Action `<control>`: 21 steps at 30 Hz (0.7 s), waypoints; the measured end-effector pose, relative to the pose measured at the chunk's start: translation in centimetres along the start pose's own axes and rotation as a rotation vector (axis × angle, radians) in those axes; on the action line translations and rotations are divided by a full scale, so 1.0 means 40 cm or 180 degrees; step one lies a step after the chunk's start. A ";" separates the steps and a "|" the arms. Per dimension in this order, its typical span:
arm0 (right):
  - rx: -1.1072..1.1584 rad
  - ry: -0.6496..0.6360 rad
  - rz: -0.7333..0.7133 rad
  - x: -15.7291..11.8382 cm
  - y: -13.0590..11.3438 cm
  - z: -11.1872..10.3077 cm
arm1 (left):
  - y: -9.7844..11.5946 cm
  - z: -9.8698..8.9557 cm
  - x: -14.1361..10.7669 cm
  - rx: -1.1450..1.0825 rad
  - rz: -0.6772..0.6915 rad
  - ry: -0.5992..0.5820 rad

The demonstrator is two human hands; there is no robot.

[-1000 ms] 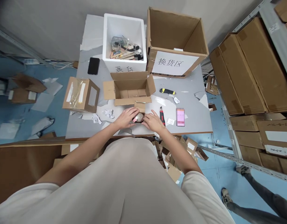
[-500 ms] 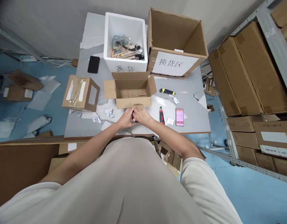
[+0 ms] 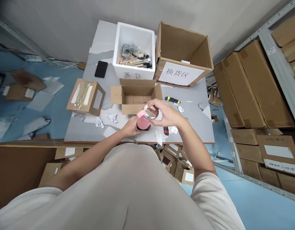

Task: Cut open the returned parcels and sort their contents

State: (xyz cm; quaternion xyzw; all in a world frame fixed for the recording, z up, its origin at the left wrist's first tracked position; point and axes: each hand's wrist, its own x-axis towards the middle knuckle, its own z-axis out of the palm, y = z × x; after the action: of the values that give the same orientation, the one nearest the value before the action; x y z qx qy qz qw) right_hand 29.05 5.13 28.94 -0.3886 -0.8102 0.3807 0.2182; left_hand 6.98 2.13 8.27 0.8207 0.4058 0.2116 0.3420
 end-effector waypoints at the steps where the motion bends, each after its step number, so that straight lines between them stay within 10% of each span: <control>1: 0.0298 0.0258 0.0118 0.000 -0.001 -0.018 | 0.006 -0.007 -0.004 -0.0012 0.0041 0.0008; 6: 0.1258 0.1384 0.0428 0.036 0.031 -0.067 | 0.082 -0.062 -0.031 -0.0168 0.0002 0.0634; 12: 0.1498 0.1720 0.0103 0.128 0.028 -0.025 | 0.193 -0.112 -0.020 -0.1842 -0.0200 0.1818; 21: 0.1869 0.1000 0.0536 0.149 0.053 0.044 | 0.181 -0.073 -0.055 -0.3298 -0.0582 0.1150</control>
State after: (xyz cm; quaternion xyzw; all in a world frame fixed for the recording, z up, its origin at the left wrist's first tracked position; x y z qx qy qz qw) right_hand 25.31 9.95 26.56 -0.4287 -0.5876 0.5498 0.4107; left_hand 7.66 -1.66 15.40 0.4573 0.3705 0.4903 0.6428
